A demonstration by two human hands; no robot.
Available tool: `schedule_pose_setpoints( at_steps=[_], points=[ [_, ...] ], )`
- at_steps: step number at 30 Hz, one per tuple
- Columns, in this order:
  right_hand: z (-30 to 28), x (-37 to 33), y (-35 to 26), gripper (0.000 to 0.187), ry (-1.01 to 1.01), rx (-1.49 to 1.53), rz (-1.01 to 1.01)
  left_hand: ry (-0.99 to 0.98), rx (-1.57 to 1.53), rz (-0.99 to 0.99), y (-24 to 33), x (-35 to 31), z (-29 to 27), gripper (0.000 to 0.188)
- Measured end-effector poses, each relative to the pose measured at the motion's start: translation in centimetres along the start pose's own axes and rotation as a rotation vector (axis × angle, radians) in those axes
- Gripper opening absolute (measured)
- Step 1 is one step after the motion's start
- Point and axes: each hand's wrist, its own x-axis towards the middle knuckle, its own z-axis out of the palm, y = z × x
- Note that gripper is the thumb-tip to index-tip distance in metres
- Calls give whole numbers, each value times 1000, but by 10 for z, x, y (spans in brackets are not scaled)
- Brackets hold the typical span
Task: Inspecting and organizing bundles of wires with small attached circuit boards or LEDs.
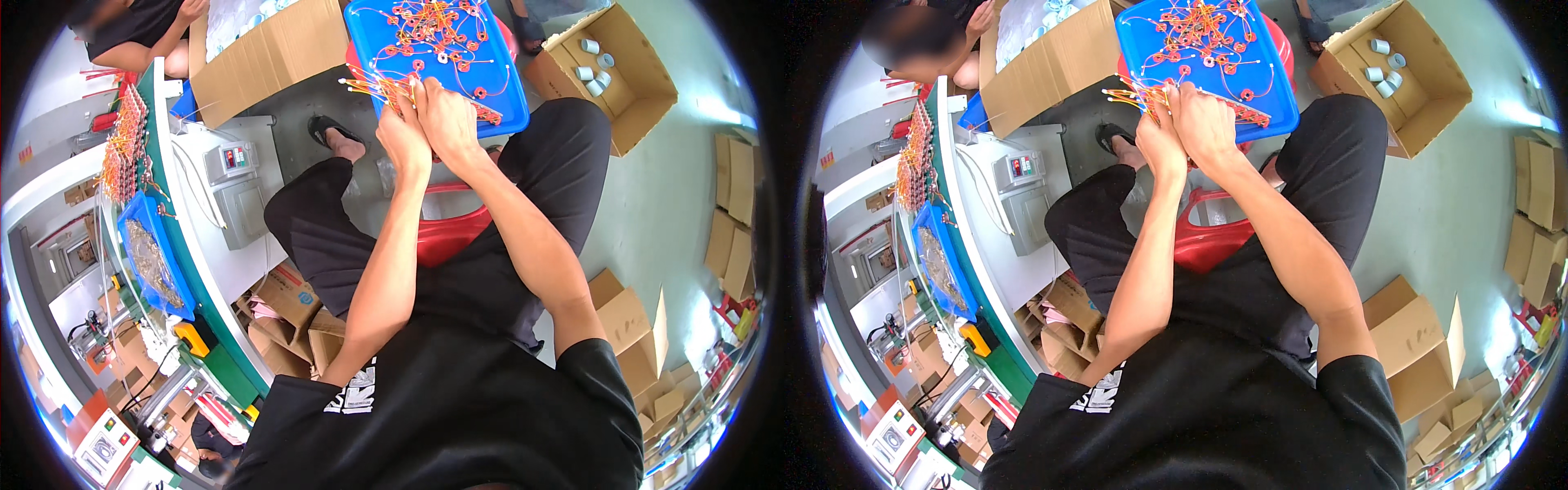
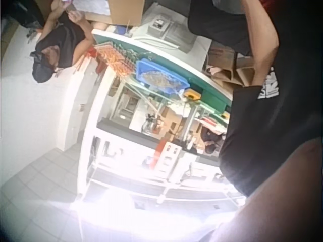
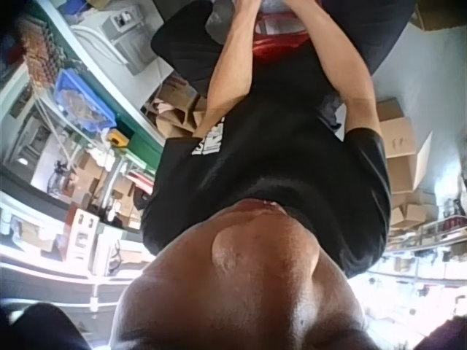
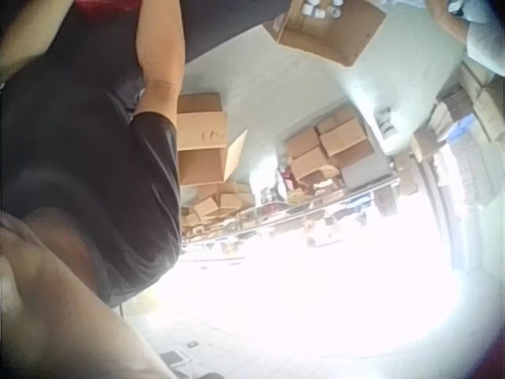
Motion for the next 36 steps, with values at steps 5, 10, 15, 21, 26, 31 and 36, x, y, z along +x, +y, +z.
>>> schedule_pose_setpoints(
  at_steps=[5,10,15,21,26,31,36],
  points=[
    [2,-4,4,39,-15,60,-74,-11,-42,-88,-11,-1,0,42],
    [-2,-1,7,44,-91,430,84,-171,-450,-211,-32,6,4,46],
    [-7,0,8,36,62,-11,-128,-86,-4,-45,8,-1,6,50],
    [-12,12,1,42,89,212,134,56,67,110,2,7,18,43],
    [-24,26,41,48,-122,736,369,-304,-468,-253,-13,1,12,46],
    [-7,7,10,44,-359,753,94,-248,-594,-121,-9,8,-13,36],
    [0,-5,20,26,-280,867,110,-245,-387,115,-16,6,-20,35]
  ],
)
